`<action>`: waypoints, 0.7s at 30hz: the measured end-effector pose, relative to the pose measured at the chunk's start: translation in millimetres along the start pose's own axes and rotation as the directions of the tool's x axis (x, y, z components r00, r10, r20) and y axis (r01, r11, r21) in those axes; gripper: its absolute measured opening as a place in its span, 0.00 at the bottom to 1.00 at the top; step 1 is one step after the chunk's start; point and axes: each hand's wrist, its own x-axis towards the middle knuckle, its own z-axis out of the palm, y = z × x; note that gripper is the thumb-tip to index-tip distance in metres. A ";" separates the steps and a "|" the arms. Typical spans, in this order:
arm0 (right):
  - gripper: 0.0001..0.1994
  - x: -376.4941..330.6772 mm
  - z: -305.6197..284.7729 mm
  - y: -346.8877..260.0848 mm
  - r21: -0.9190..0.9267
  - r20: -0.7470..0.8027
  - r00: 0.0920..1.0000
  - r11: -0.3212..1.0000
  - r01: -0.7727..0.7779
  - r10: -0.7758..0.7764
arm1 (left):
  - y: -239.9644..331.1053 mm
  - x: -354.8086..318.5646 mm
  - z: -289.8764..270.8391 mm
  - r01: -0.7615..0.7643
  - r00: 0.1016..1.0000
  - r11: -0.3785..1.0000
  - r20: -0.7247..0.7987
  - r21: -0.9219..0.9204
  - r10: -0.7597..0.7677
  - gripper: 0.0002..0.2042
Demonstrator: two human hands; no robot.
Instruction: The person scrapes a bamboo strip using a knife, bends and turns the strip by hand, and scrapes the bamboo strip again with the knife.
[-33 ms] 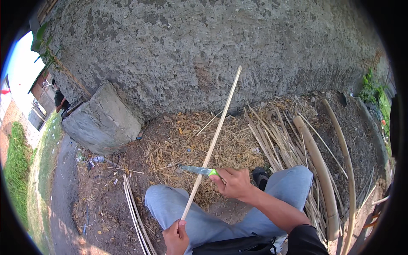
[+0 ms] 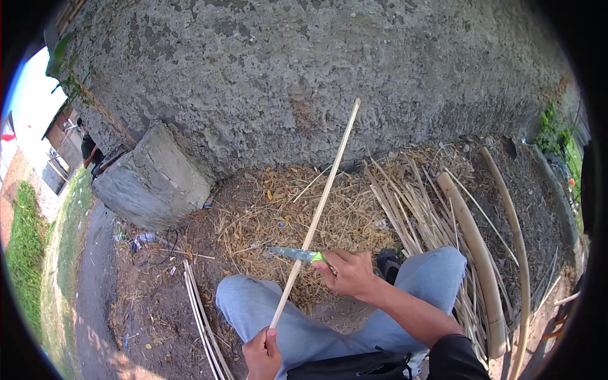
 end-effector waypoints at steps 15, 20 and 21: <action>0.14 32.8 -9.0 49.3 -0.145 -0.204 0.975 0.982 -0.122 0.091 | -18.7 -38.8 -23.7 0.037 0.997 0.998 0.072 -0.045 -0.034 0.10; 0.18 45.4 -29.9 100.8 -0.206 -0.193 0.893 0.873 -0.442 0.406 | -60.0 -77.4 -41.6 0.003 0.996 1.000 0.087 0.003 -0.003 0.12; 0.19 48.4 -31.4 104.6 -0.210 -0.202 0.905 0.886 -0.413 0.374 | -58.6 -83.8 -49.9 0.070 0.987 0.996 0.138 0.057 -0.078 0.13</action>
